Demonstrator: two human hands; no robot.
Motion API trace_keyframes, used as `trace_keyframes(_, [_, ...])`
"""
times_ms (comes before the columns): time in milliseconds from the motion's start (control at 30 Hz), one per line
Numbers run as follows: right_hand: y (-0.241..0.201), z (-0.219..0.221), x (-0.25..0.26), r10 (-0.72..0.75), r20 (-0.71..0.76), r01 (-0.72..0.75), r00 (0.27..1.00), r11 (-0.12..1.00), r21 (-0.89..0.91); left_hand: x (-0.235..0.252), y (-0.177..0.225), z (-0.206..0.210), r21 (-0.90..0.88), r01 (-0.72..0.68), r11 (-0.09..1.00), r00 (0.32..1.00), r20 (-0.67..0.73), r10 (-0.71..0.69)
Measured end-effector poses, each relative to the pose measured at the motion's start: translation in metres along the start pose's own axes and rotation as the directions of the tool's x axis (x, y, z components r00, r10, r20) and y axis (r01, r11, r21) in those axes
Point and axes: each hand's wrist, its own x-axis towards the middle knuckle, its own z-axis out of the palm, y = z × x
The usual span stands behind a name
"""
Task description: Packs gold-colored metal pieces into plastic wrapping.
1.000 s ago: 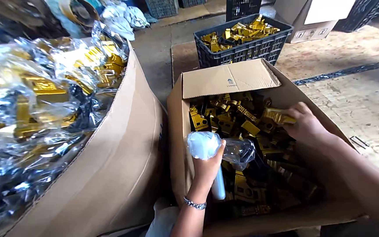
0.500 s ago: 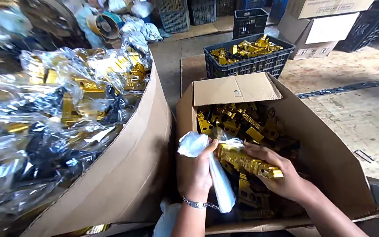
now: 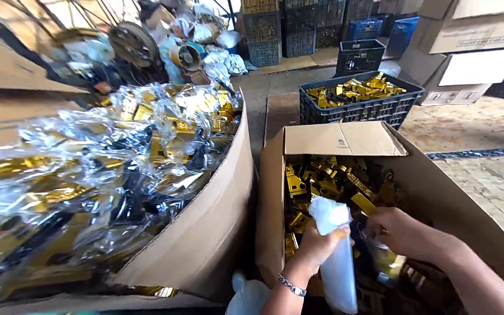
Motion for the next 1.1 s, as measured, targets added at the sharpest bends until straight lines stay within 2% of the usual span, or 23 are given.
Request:
trace_keyframes(33, [-0.007, -0.014, -0.001, 0.012, 0.04, -0.008, 0.999, 0.996, -0.083, 0.002, 0.004, -0.004, -0.008, 0.039, 0.999, 0.998, -0.049, -0.04])
trace_keyframes(67, [-0.015, -0.026, -0.006, -0.065, -0.059, 0.057, 0.996, 0.99, -0.133, 0.004, 0.007, -0.008, -0.017, 0.05, 0.999, 0.995, -0.086, -0.051])
trace_keyframes(100, [-0.02, -0.035, -0.012, -0.252, -0.296, 0.204, 0.921, 0.961, -0.185, 0.006, 0.006, -0.01, -0.009, 0.037, 0.999, 0.991, -0.125, -0.038])
trace_keyframes(133, [-0.023, -0.043, -0.01, -0.432, -0.566, 0.34, 0.703, 0.902, -0.266, 0.008, 0.005, -0.011, 0.009, 0.021, 1.0, 0.989, -0.145, -0.019])
trace_keyframes(167, [-0.029, -0.052, -0.003, -0.478, -0.748, 0.424, 0.461, 0.859, -0.287, 0.01, 0.003, -0.011, 0.03, 0.01, 1.0, 0.987, -0.161, -0.005])
trace_keyframes(200, [-0.035, -0.059, 0.001, -0.44, -0.838, 0.505, 0.322, 0.829, -0.241, 0.01, 0.0, -0.01, 0.05, -0.012, 0.999, 0.985, -0.173, 0.02])
trace_keyframes(233, [-0.039, -0.059, 0.002, -0.381, -0.863, 0.558, 0.333, 0.817, -0.145, 0.012, -0.004, -0.01, 0.066, -0.042, 0.997, 0.982, -0.182, 0.054])
trace_keyframes(267, [-0.04, -0.05, 0.002, -0.32, -0.835, 0.561, 0.447, 0.828, -0.017, 0.012, -0.009, -0.009, 0.087, -0.064, 0.994, 0.979, -0.187, 0.08])
trace_keyframes(333, [-0.036, -0.011, 0.006, -0.254, -0.633, 0.461, 0.731, 0.868, 0.184, 0.012, -0.015, -0.006, 0.162, -0.095, 0.982, 0.974, -0.189, 0.126])
trace_keyframes(367, [-0.032, 0.01, 0.01, -0.225, -0.5, 0.397, 0.836, 0.878, 0.268, 0.012, -0.018, -0.004, 0.219, -0.13, 0.967, 0.968, -0.183, 0.172])
trace_keyframes(400, [-0.027, 0.029, 0.013, -0.186, -0.442, 0.352, 0.878, 0.876, 0.33, 0.011, -0.02, -0.003, 0.283, -0.176, 0.943, 0.96, -0.164, 0.228])
trace_keyframes(500, [-0.016, 0.054, 0.009, -0.023, -0.423, 0.272, 0.906, 0.796, 0.541, 0.01, -0.027, 0.002, 0.335, -0.286, 0.898, 0.934, -0.112, 0.34])
trace_keyframes(533, [-0.012, 0.055, 0.006, 0.029, -0.381, 0.244, 0.924, 0.721, 0.648, 0.008, -0.027, 0.003, 0.274, -0.299, 0.914, 0.938, -0.093, 0.335])
trace_keyframes(600, [-0.001, 0.052, 0.0, 0.081, -0.302, 0.202, 0.95, 0.578, 0.791, 0.003, -0.021, 0.004, 0.117, -0.217, 0.969, 0.975, -0.022, 0.221])
trace_keyframes(633, [0.003, 0.05, -0.002, 0.065, -0.3, 0.209, 0.952, 0.579, 0.788, 0.003, -0.019, 0.005, 0.092, -0.193, 0.977, 0.981, 0.019, 0.192])
trace_keyframes(733, [0.011, 0.047, -0.008, -0.027, -0.307, 0.256, 0.951, 0.623, 0.739, 0.005, -0.024, 0.007, 0.217, -0.195, 0.956, 0.979, 0.1, 0.177])
trace_keyframes(833, [0.013, 0.047, -0.012, 0.014, -0.252, 0.186, 0.968, 0.634, 0.751, 0.003, -0.022, 0.007, 0.28, -0.133, 0.951, 0.988, 0.111, 0.106])
trace_keyframes(900, [0.014, 0.05, -0.016, 0.053, -0.217, 0.147, 0.975, 0.58, 0.801, 0.006, -0.017, 0.002, 0.429, -0.138, 0.893, 0.983, -0.049, 0.175])
trace_keyframes(967, [0.013, 0.055, -0.02, 0.091, -0.248, 0.179, 0.965, 0.465, 0.867, 0.017, -0.009, -0.01, 0.541, -0.092, 0.836, 0.929, -0.256, 0.268])
trace_keyframes(1000, [0.011, 0.057, -0.021, 0.133, -0.28, 0.198, 0.951, 0.434, 0.879, 0.023, -0.007, -0.016, 0.524, -0.093, 0.847, 0.904, -0.312, 0.293])
trace_keyframes(1033, [0.008, 0.059, -0.021, 0.176, -0.315, 0.208, 0.932, 0.452, 0.867, 0.024, -0.007, -0.017, 0.425, -0.13, 0.896, 0.914, -0.299, 0.275])
trace_keyframes(1067, [0.005, 0.061, -0.019, 0.179, -0.353, 0.214, 0.919, 0.526, 0.823, 0.02, -0.008, -0.013, 0.276, -0.155, 0.949, 0.951, -0.219, 0.219])
trace_keyframes(1100, [0.003, 0.063, -0.016, 0.114, -0.387, 0.237, 0.915, 0.623, 0.745, 0.014, -0.01, -0.006, 0.159, -0.133, 0.978, 0.983, -0.102, 0.15])
